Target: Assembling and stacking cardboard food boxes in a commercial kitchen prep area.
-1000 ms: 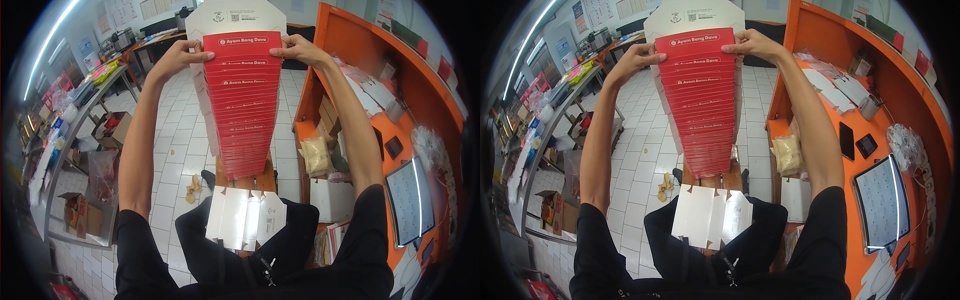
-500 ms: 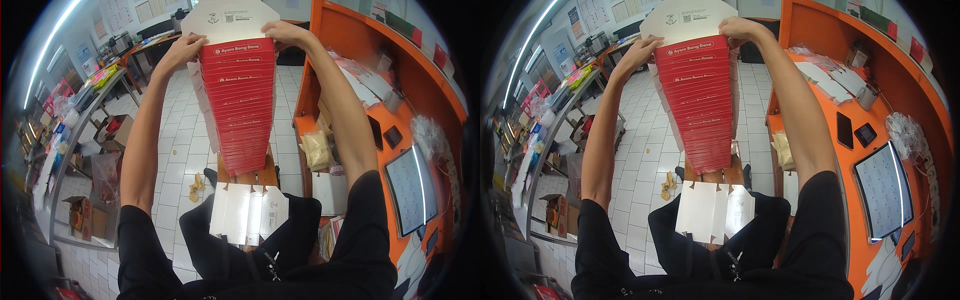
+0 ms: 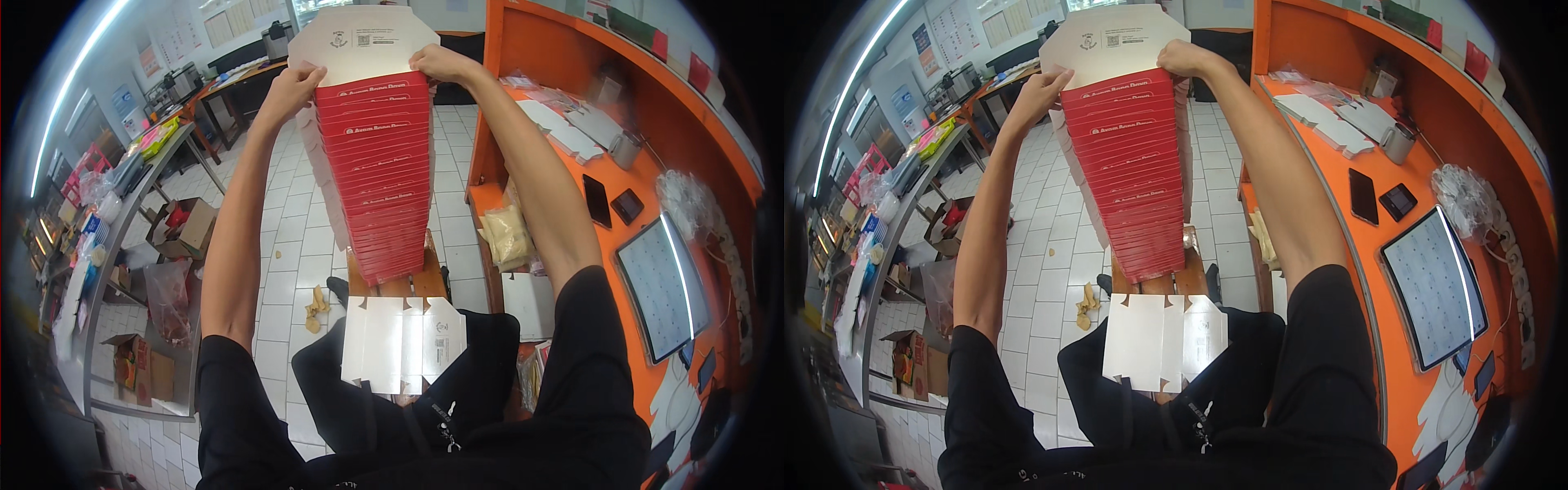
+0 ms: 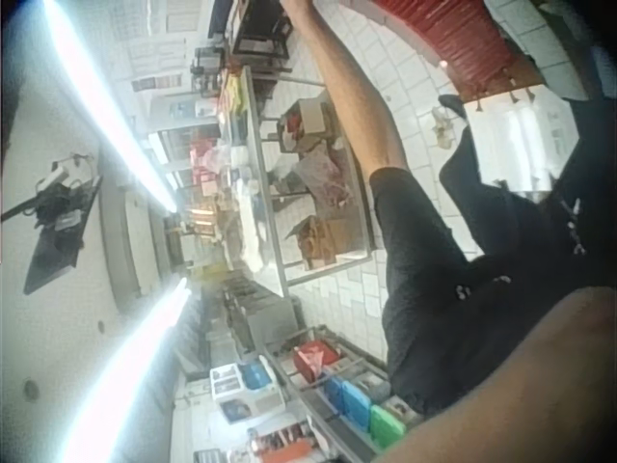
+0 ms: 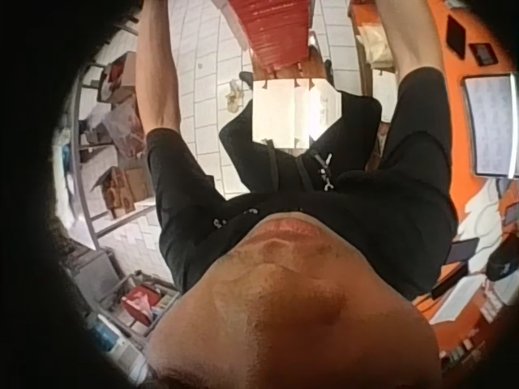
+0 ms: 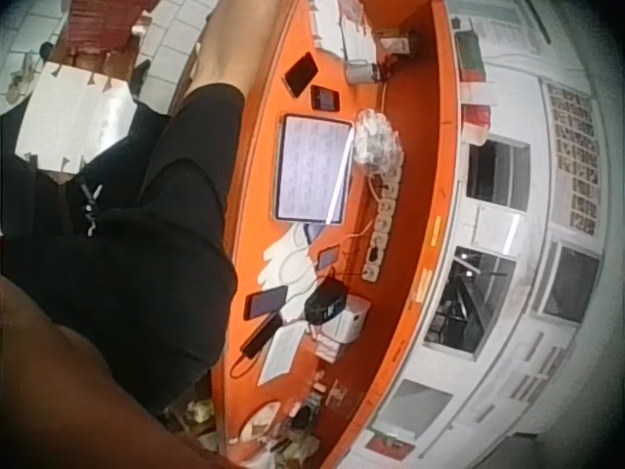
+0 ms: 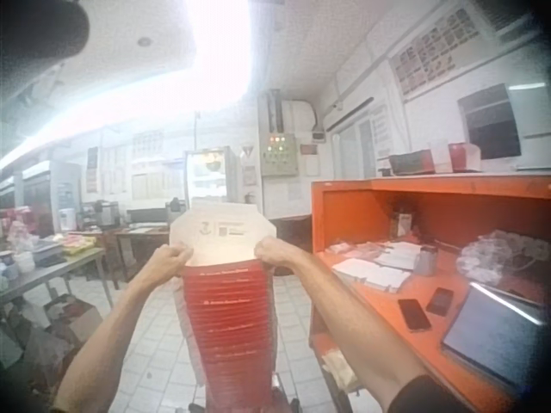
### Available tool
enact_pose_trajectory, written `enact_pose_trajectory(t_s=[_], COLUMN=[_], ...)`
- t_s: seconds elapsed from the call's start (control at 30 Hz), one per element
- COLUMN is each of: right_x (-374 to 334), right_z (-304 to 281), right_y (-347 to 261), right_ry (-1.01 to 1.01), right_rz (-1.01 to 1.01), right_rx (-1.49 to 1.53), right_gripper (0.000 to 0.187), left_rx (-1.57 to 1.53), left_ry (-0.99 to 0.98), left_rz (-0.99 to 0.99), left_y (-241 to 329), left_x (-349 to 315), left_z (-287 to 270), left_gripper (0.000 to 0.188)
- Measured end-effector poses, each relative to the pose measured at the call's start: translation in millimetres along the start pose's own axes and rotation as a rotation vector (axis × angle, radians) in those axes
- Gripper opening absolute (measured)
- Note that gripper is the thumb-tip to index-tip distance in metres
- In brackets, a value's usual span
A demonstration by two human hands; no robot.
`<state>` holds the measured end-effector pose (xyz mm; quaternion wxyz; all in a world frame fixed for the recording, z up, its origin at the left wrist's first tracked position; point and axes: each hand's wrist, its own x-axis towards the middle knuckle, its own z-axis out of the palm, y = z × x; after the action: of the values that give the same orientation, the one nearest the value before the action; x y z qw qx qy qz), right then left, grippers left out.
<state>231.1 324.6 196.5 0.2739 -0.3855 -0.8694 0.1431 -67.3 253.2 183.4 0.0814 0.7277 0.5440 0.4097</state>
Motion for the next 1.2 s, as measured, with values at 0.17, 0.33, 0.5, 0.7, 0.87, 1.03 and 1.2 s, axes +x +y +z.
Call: enact_pose_trajectory(t_s=[0.17, 0.33, 0.5, 0.7, 0.87, 1.03, 1.2], right_x=[-16, -39, -71, -93, -83, -85, -90], right_z=[33, 51, 58, 64, 68, 68, 61], right_y=[-6, -10, -25, -39, -22, -23, -21], right_ry=[0.275, 0.466, 0.554, 0.505, 0.523, 0.496, 0.585], right_rz=[0.159, 0.016, 0.006, 0.083, 0.001, -0.027, -0.147], right_rx=[0.221, 0.198, 0.111, 0.139, 0.0, -0.005, 0.195], right_gripper=[0.035, 0.045, 0.044, 0.051, 0.055, 0.058, 0.046], left_rx=[-0.145, -0.203, -0.125, -0.179, -0.268, -0.111, 0.086], left_ry=[0.037, 0.028, 0.148, 0.1, 0.125, 0.22, 0.305], left_rz=[0.068, 0.051, 0.068, 0.028, 0.052, 0.046, 0.104], left_y=[-13, -7, 6, 0, -6, -5, -19], left_x=[-12, -37, -72, -85, -91, -86, -77], left_z=[-1, -3, 5, 0, 12, 18, 23], left_gripper=[0.045, 0.049, 0.044, 0.044, 0.045, 0.046, 0.052])
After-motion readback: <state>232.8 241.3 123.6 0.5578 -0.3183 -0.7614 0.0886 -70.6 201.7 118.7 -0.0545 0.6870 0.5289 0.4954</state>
